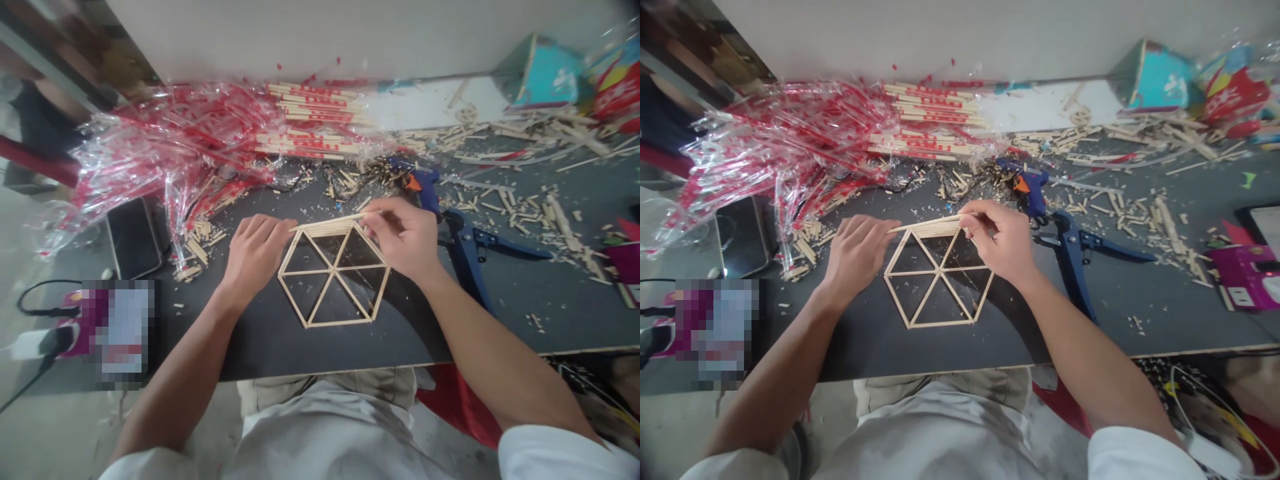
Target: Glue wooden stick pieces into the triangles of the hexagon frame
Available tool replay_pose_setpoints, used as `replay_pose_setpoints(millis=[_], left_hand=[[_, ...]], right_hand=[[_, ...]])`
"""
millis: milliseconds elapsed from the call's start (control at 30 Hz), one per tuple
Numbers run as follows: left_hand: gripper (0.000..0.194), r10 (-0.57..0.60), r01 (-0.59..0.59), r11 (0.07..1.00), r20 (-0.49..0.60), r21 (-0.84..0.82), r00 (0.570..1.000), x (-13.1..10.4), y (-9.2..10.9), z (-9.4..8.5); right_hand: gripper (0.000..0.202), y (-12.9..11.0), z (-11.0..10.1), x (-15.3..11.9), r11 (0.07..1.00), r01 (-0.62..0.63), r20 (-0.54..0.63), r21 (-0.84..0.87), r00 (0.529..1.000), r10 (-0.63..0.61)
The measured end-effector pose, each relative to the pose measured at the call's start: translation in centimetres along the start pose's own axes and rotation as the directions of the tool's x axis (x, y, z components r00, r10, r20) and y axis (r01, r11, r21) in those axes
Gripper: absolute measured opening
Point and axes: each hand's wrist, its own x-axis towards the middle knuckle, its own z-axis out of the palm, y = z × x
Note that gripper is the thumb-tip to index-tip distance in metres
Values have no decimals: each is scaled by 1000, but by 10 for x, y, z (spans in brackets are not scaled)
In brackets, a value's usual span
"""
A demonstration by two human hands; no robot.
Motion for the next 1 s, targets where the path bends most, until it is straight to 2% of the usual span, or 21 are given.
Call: replay_pose_setpoints(millis=[133, 300, 433, 533, 667, 733, 800, 900, 1000], left_hand=[[32, 34, -34, 999, -4, 40, 999, -1, 1, -1], [32, 61, -58, 995, -37, 84, 997, 0, 3, -3], [26, 105, -102, 992, -46, 78, 993, 0, 4, -1], [21, 131, -127, 990, -60, 69, 990, -1, 4, 0], [18, 144, -141, 989, -77, 51, 987, -1, 3, -1], [19, 125, -121, 991, -79, 59, 989, -1, 1, -2], [21, 71, -64, 995, -85, 83, 994, -1, -4, -4], [23, -62, 75, 990, -112, 120, 992, -1, -15, -7], [24, -204, 219, 968, -123, 126, 971, -4, -28, -7]], right_hand=[[27, -4, -1, 1, 991, 59, 3, -117, 998, -60], [28, -1, -3, 7, 930, 211, 37, -301, 977, -210], [20, 0, -3, 6, 826, 358, 150, -435, 934, -325], [13, -4, -1, 3, 727, 417, 202, -546, 907, -369], [21, -8, 4, -1, 673, 491, 223, -554, 866, -448], [28, -6, 2, 0, 686, 483, 196, -544, 868, -456], [31, -1, -4, 3, 725, 419, 135, -547, 898, -418], [27, 9, -18, 10, 784, 285, 35, -551, 947, -319], [27, 17, -29, 14, 817, 173, -24, -551, 975, -222]])
